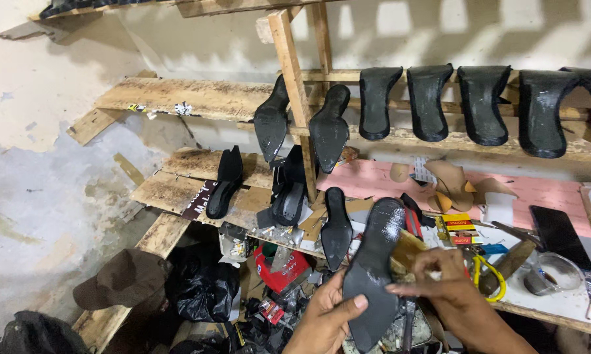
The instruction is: The person repeatedly picks up black shoe parts from a wooden shelf, applies a brownish substance with a small brush, and places the parts back on the shelf. The process is repeated for multiple shoe parts in a cluttered workshop.
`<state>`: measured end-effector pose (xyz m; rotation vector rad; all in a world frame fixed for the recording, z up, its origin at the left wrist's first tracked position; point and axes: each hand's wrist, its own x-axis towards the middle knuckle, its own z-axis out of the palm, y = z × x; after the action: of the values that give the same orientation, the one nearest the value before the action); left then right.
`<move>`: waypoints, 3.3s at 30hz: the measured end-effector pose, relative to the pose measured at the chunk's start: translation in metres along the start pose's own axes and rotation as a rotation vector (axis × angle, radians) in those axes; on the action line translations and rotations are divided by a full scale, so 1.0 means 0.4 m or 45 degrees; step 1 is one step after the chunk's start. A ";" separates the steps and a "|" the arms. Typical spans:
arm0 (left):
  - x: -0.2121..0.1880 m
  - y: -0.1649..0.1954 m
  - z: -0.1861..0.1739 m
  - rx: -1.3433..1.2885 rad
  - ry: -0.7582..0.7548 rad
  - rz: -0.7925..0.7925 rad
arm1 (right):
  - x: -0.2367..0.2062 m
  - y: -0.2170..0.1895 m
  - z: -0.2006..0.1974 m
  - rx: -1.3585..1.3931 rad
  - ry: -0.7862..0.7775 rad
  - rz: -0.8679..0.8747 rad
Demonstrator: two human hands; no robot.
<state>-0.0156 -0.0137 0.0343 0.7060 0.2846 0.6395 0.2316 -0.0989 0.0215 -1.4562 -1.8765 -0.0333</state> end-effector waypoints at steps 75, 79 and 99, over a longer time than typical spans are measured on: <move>0.199 0.084 0.034 0.725 0.172 0.018 | 0.074 0.046 -0.053 -0.006 0.044 0.239; 0.210 0.078 0.049 0.608 0.005 0.035 | 0.118 0.027 -0.109 -0.737 -0.092 -0.200; 0.218 0.093 0.079 0.494 -0.034 0.021 | 0.087 0.065 -0.109 -0.908 0.087 -0.342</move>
<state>0.0492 0.0470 0.0799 1.0884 0.3836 0.5954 0.2744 -0.0805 0.0619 -1.5924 -2.0929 -0.9515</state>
